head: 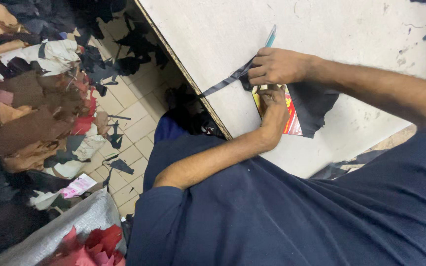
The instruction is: The person places a paper pattern on a dark fabric sheet, aligns it, and cuts the fabric along the pattern edges using a utility knife. They repeat the process with a second pattern and a small cardboard template, cutting additional fabric pieces and stacking them on the table.
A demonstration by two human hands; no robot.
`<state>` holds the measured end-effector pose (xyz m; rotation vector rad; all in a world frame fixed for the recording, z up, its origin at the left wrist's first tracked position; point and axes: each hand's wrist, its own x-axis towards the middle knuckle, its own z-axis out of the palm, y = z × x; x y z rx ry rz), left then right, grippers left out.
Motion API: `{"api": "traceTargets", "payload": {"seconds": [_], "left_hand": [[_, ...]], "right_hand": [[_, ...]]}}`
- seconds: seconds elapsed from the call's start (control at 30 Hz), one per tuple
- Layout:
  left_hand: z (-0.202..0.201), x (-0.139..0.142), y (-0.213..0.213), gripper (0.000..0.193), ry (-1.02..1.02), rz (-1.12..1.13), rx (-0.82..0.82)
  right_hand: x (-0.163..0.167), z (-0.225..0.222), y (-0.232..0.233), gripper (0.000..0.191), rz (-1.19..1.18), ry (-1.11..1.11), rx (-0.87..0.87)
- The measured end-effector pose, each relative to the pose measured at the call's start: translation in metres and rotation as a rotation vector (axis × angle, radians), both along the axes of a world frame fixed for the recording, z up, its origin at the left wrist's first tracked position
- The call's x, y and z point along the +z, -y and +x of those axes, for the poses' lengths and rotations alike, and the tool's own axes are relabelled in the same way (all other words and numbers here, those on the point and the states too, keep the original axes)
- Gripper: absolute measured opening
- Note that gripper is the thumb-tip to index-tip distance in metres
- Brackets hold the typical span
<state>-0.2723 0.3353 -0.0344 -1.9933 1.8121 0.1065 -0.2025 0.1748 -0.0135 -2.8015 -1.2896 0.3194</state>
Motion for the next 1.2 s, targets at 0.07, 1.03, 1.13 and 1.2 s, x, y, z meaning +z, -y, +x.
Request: {"api": "traceTargets", "payload": {"seconds": [0.07, 1.03, 1.13, 1.2], "left_hand": [[0.004, 0.0, -0.002, 0.054, 0.02, -0.083, 0.057], [0.017, -0.028, -0.006, 0.075, -0.124, -0.246, 0.141], [0.024, -0.023, -0.013, 0.096, -0.145, -0.357, 0.122], [0.026, -0.023, -0.016, 0.102, -0.186, -0.351, 0.107]], "right_hand": [[-0.002, 0.003, 0.009, 0.029, 0.006, 0.039, 0.002], [-0.002, -0.08, 0.036, 0.022, -0.137, 0.233, -0.768], [-0.005, -0.098, 0.006, 0.022, 0.282, 0.228, -1.057], [-0.012, -0.095, -0.013, 0.021, 0.323, 0.262, -1.101]]}}
